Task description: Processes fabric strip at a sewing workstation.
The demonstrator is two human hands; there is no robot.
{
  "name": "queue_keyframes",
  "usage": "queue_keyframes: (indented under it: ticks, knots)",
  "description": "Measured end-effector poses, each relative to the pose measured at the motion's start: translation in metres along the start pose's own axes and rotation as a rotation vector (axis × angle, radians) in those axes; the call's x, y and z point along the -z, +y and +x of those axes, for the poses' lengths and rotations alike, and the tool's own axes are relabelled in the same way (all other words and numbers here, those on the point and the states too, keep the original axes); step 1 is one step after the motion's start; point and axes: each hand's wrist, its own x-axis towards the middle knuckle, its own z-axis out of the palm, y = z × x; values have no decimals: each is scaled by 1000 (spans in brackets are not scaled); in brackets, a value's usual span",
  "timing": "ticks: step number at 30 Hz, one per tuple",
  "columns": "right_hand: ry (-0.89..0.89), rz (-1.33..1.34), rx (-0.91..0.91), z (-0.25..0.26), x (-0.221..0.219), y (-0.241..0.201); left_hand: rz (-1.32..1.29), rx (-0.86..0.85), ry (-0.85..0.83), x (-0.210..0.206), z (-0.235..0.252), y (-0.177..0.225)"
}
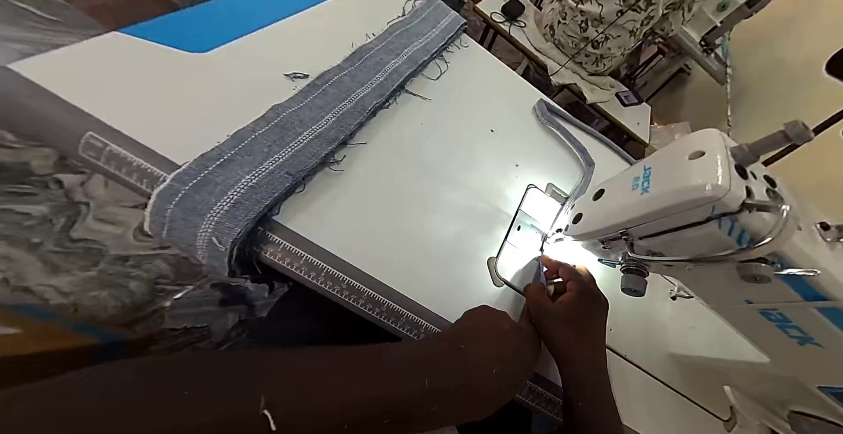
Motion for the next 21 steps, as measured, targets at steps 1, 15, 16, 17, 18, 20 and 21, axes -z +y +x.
queue_keyframes:
  ticks: [1, 15, 16, 17, 18, 20, 21]
  knots:
    - [-10, -8, -14, 1, 0, 0, -14, 4, -12, 1, 0, 0]
    - [-33, 619, -211, -70, 32, 16, -1077, 141, 202, 12, 31, -39]
    - [-24, 684, -233, -73, 31, 17, -1132, 144, 178, 12, 31, -35]
    - [-20, 749, -261, -76, 31, 17, -1172, 151, 168, 11, 29, -32]
    - [-28, 811, -298, -79, 31, 16, -1196, 161, 171, 7, 25, -29]
    - [-56, 928, -370, -84, 34, 14, -1218, 206, 184, 2, 16, -22]
    - [-66, 964, -398, -85, 35, 13, -1255, 235, 182, 1, 12, -19]
